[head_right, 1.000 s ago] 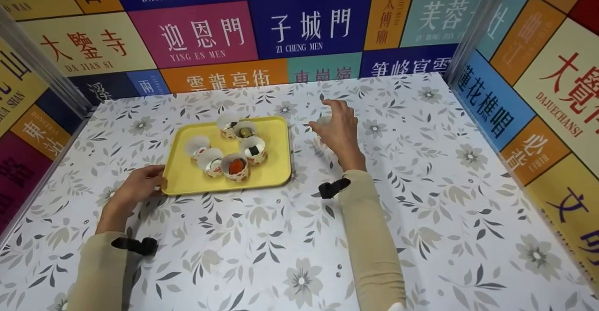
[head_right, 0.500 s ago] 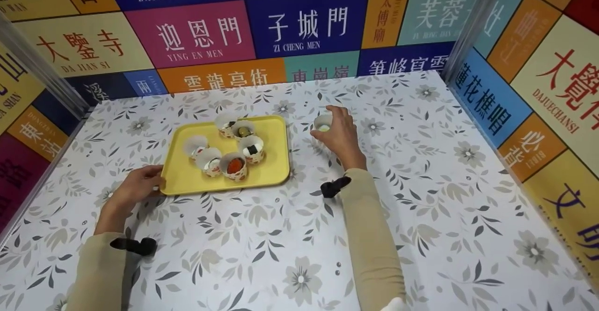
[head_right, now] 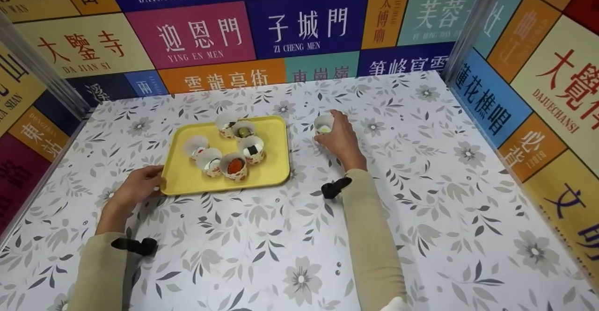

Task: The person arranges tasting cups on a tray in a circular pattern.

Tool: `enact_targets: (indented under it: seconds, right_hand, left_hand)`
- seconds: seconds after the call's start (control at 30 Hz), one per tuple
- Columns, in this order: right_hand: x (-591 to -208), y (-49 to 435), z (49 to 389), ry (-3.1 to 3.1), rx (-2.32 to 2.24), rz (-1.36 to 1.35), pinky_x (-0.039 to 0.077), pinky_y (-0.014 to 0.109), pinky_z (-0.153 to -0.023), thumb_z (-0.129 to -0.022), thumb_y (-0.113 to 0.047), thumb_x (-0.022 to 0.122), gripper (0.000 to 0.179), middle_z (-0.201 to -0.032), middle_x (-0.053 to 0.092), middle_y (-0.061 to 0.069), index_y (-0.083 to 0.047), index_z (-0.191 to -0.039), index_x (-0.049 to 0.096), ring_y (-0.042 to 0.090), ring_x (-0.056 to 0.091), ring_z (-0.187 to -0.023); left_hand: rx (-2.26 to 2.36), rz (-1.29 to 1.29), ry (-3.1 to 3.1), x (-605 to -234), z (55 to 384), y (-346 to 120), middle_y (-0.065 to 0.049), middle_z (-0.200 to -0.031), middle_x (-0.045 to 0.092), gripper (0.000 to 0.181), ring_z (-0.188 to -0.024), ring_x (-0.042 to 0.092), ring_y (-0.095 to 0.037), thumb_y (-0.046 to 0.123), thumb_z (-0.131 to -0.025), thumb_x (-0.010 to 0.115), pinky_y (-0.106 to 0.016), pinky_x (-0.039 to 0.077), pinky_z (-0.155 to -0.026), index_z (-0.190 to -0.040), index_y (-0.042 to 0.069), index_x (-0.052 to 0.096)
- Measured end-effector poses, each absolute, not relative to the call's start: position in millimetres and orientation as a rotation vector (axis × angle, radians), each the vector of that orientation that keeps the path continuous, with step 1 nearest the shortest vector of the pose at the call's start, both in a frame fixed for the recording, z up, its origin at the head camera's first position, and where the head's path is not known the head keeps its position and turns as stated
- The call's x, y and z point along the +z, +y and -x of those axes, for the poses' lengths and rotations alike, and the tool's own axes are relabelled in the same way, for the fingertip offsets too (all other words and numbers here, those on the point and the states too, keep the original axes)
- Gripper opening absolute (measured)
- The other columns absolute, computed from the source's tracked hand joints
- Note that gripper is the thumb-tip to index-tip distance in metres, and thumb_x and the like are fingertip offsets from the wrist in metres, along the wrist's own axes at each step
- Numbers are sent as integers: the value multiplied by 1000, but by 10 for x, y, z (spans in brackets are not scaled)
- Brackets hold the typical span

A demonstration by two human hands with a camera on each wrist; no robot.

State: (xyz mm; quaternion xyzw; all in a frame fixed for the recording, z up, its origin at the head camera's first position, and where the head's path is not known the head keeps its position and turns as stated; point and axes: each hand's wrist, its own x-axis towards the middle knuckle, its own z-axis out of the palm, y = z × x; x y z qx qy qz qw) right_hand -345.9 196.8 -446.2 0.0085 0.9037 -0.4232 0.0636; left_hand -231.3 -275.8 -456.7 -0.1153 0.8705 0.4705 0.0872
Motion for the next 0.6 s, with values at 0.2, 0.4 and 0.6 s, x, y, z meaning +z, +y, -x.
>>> enact_targets:
  seconds: [0.2,0.4,0.6]
  right_hand:
    - [-4467,1960,3452,2731,-1261,-51,28,52,-121,-92,-21,71,87,-164,23,21,-11,-160,17,38,29,-149]
    - [-4461,1949,3465,2727,-1304,-75,28,51,-121,-91,-21,72,87,-164,25,19,-13,-160,19,37,29,-149]
    - [-4429,1889,3473,2722,-1333,-95,29,50,-121,-90,-22,74,88,-164,26,17,-15,-160,20,34,31,-149]
  left_hand:
    - [1403,364,2572,-4588,2310,-2755,-22,-132,57,50,-91,62,-16,7,-101,42,-22,53,-71,-149,-2,43]
    - [1379,389,2576,-4588,2320,-2751,-20,-129,58,51,-89,62,-15,7,-98,43,-22,53,-70,-149,-1,44]
    - [1389,373,2583,-4590,2313,-2767,-19,-125,58,51,-88,61,-14,6,-98,43,-22,53,-70,-148,-3,45]
